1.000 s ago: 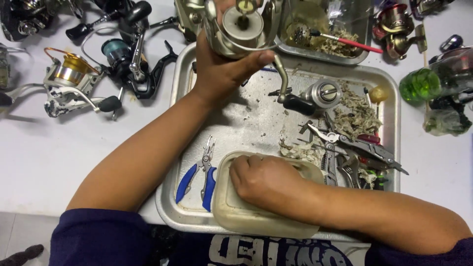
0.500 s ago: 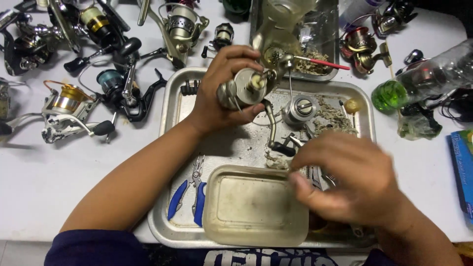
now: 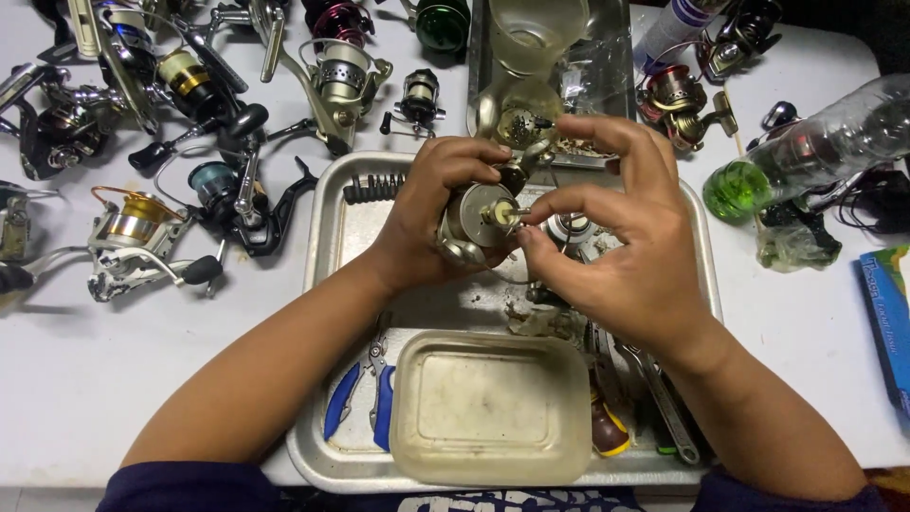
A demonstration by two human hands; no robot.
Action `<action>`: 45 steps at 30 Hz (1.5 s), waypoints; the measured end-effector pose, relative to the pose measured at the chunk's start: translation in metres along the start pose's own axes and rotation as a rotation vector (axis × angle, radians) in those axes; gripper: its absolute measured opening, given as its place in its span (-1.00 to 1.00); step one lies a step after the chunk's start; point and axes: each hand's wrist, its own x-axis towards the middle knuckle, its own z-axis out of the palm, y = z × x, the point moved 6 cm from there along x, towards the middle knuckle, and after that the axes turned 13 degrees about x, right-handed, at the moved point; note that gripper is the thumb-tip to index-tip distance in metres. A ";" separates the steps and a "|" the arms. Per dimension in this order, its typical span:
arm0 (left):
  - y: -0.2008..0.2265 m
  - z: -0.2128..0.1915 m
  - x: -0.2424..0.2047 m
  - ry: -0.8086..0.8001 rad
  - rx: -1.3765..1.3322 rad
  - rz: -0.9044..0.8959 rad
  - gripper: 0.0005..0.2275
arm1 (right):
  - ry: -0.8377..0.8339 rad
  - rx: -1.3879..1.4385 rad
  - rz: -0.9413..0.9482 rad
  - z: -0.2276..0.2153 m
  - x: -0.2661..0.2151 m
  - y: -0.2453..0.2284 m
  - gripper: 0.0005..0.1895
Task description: Disassembling, cleaning, and performing maintenance on a fishing reel using hand tools at a workstation.
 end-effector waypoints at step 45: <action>0.006 0.005 0.004 0.024 0.091 -0.051 -0.46 | 0.010 0.226 0.088 -0.021 -0.005 0.025 -0.84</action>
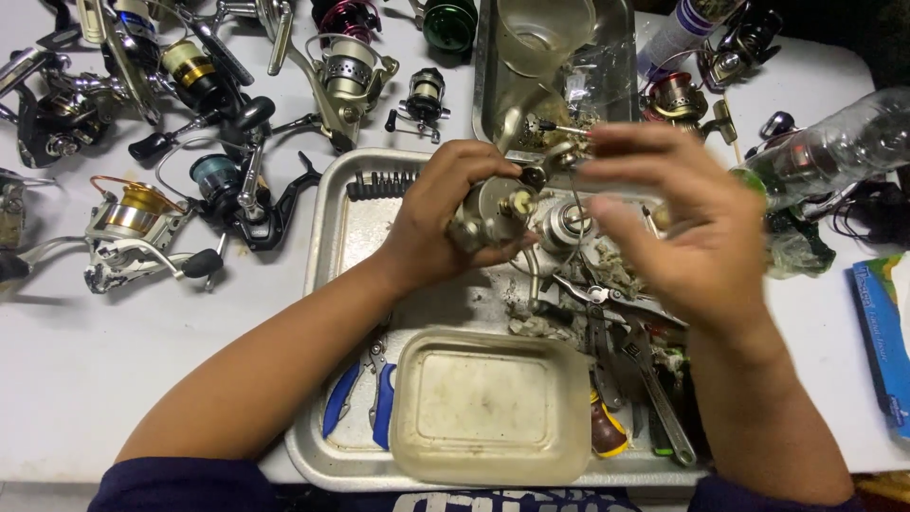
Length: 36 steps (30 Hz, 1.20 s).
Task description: Disassembling, cleaning, and performing maintenance on a fishing reel using hand tools at a workstation.
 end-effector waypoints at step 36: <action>-0.058 -0.016 -0.003 0.149 -0.318 -0.411 -0.60 | -0.368 -0.862 0.172 -0.048 -0.138 0.070 -0.83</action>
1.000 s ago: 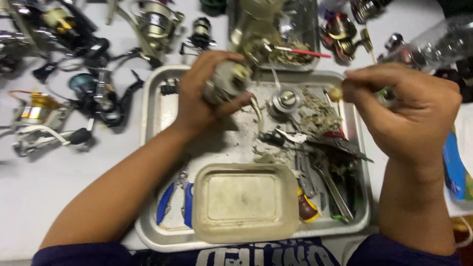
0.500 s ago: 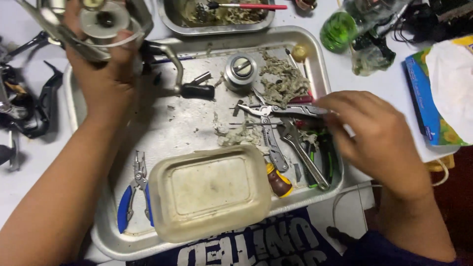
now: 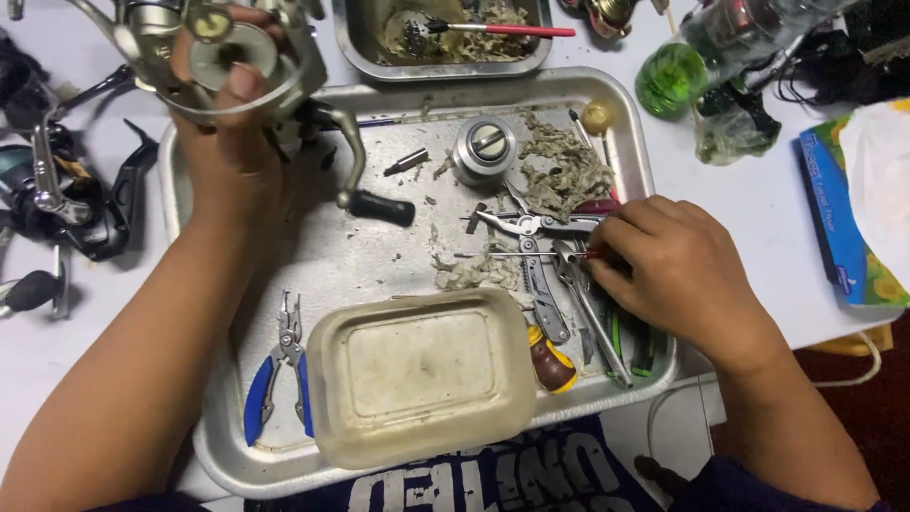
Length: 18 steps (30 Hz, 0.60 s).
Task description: Disassembling, cleaning, and performing maintenance on a fishing reel using hand tools at a workstation.
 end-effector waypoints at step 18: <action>0.012 0.014 -0.009 -0.216 -0.161 -0.023 -0.65 | 0.018 0.218 0.126 -0.057 -0.023 0.035 -0.79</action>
